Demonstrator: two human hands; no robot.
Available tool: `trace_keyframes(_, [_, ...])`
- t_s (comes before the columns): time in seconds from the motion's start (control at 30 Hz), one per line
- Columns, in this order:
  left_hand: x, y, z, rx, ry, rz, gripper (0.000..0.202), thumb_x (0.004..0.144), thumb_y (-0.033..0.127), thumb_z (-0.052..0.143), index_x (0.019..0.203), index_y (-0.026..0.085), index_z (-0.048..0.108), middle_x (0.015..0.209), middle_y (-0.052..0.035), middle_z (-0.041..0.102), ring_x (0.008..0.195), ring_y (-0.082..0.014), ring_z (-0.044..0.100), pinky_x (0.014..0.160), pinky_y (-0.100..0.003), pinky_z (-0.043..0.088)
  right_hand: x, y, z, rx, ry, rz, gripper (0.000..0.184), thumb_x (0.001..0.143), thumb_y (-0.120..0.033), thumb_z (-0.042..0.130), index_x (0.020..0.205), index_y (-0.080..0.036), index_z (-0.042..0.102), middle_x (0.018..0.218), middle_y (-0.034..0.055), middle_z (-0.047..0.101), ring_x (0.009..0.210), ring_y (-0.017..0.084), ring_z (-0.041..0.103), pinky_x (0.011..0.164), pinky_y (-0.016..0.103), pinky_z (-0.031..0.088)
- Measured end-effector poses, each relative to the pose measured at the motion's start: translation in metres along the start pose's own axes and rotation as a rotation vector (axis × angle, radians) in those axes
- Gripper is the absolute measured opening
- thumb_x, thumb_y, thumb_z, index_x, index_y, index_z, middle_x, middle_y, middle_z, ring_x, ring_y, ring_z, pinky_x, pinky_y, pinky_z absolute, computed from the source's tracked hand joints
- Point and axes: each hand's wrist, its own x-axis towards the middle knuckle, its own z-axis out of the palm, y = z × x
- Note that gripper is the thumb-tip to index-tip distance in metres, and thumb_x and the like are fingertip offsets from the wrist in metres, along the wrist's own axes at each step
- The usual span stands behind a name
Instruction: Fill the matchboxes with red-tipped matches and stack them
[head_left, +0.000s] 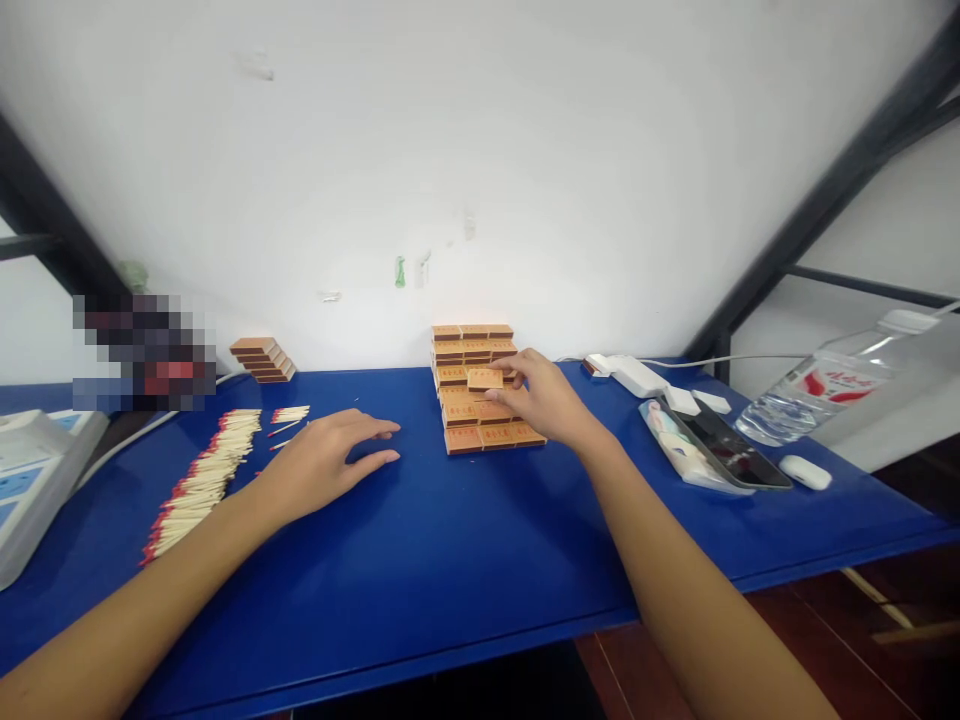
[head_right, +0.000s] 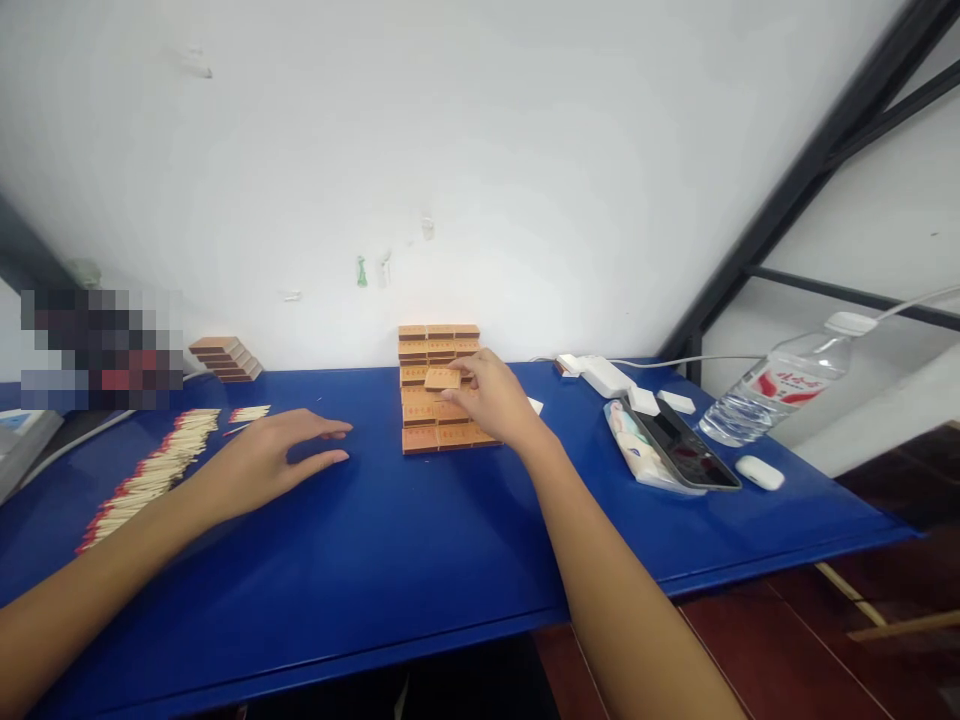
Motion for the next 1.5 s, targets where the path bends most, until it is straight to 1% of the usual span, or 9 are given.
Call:
trace_keyframes(0.17, [0.001,-0.001,0.002,-0.008,-0.034,-0.001,0.047,0.106,0.062,0.061,0.126,0.026,0.084,0.121,-0.0101,0.085,0.111,-0.0313,0.08,0.101,-0.045,0.063,0.003,0.007,-0.005,-0.027,0.032,0.087,0.04,0.091,-0.03,0.084,0.128,-0.016,0.079,0.107,0.0087,0.068,0.096,0.024,0.068,0.096,0.042,0.057])
trace_keyframes(0.33, [0.003,-0.005,0.001,0.007,-0.017,0.001,0.044,0.106,0.059,0.062,0.12,0.025,0.085,0.12,-0.0101,0.085,0.111,-0.0316,0.079,0.104,-0.047,0.062,0.016,0.004,0.021,0.058,0.01,0.035,0.042,0.09,-0.032,0.086,0.128,-0.016,0.078,0.11,0.0078,0.069,0.092,0.02,0.067,0.095,0.041,0.058])
trace_keyframes(0.5, [0.005,-0.006,0.002,-0.007,-0.017,-0.019,0.041,0.104,0.056,0.064,0.119,0.024,0.086,0.116,-0.01,0.086,0.108,-0.031,0.08,0.099,-0.045,0.063,0.03,0.004,0.05,0.105,0.027,-0.029,0.036,0.096,-0.031,0.082,0.128,-0.016,0.074,0.125,0.0121,0.072,0.112,0.023,0.069,0.104,0.043,0.056])
trace_keyframes(0.7, [0.009,0.0,0.005,-0.048,0.024,-0.067,0.042,0.103,0.059,0.066,0.116,0.026,0.087,0.112,-0.0079,0.087,0.103,-0.0289,0.08,0.096,-0.042,0.062,0.032,0.006,0.055,0.017,0.11,-0.025,0.019,0.098,-0.03,0.078,0.113,-0.019,0.073,0.115,0.0099,0.076,0.11,0.025,0.069,0.102,0.043,0.055])
trace_keyframes(0.97, [0.079,0.016,0.015,0.094,0.071,-0.205,0.045,0.105,0.057,0.061,0.109,0.02,0.088,0.115,-0.0121,0.087,0.101,-0.0324,0.08,0.09,-0.043,0.058,0.032,0.001,0.061,-0.006,0.113,-0.002,0.013,0.098,-0.025,0.077,0.108,-0.018,0.072,0.1,0.0073,0.077,0.101,0.024,0.068,0.096,0.04,0.053])
trace_keyframes(1.13, [0.12,0.019,0.03,0.191,0.087,-0.237,0.037,0.102,0.051,0.068,0.101,0.021,0.089,0.108,-0.0132,0.087,0.099,-0.0326,0.079,0.085,-0.041,0.057,0.034,0.005,0.026,-0.018,0.136,0.02,0.01,0.102,-0.026,0.07,0.106,-0.018,0.075,0.101,0.0087,0.08,0.095,0.023,0.07,0.092,0.037,0.053])
trace_keyframes(1.27, [0.131,0.024,0.033,0.214,0.104,-0.257,0.035,0.104,0.046,0.065,0.101,0.021,0.09,0.103,-0.0129,0.087,0.096,-0.032,0.078,0.084,-0.041,0.056,0.023,0.018,-0.024,-0.378,0.207,0.204,0.025,0.108,-0.032,0.058,0.108,-0.018,0.079,0.109,0.0153,0.081,0.105,0.029,0.073,0.093,0.039,0.052])
trace_keyframes(1.37, [0.128,0.029,0.029,0.242,0.113,-0.271,0.036,0.104,0.046,0.065,0.099,0.02,0.09,0.099,-0.0137,0.086,0.094,-0.0327,0.077,0.083,-0.041,0.055,0.011,0.027,-0.054,-0.558,0.054,0.48,0.024,0.105,-0.035,0.066,0.109,-0.017,0.081,0.115,0.0198,0.081,0.11,0.031,0.075,0.091,0.039,0.054])
trace_keyframes(1.5, [0.106,0.03,0.005,0.294,0.128,-0.248,0.045,0.105,0.054,0.06,0.101,0.019,0.089,0.102,-0.0148,0.086,0.098,-0.0348,0.078,0.085,-0.043,0.055,0.001,0.031,-0.068,-0.519,-0.257,0.603,0.016,0.095,-0.033,0.08,0.101,-0.019,0.084,0.108,0.0142,0.084,0.1,0.027,0.078,0.082,0.034,0.055])
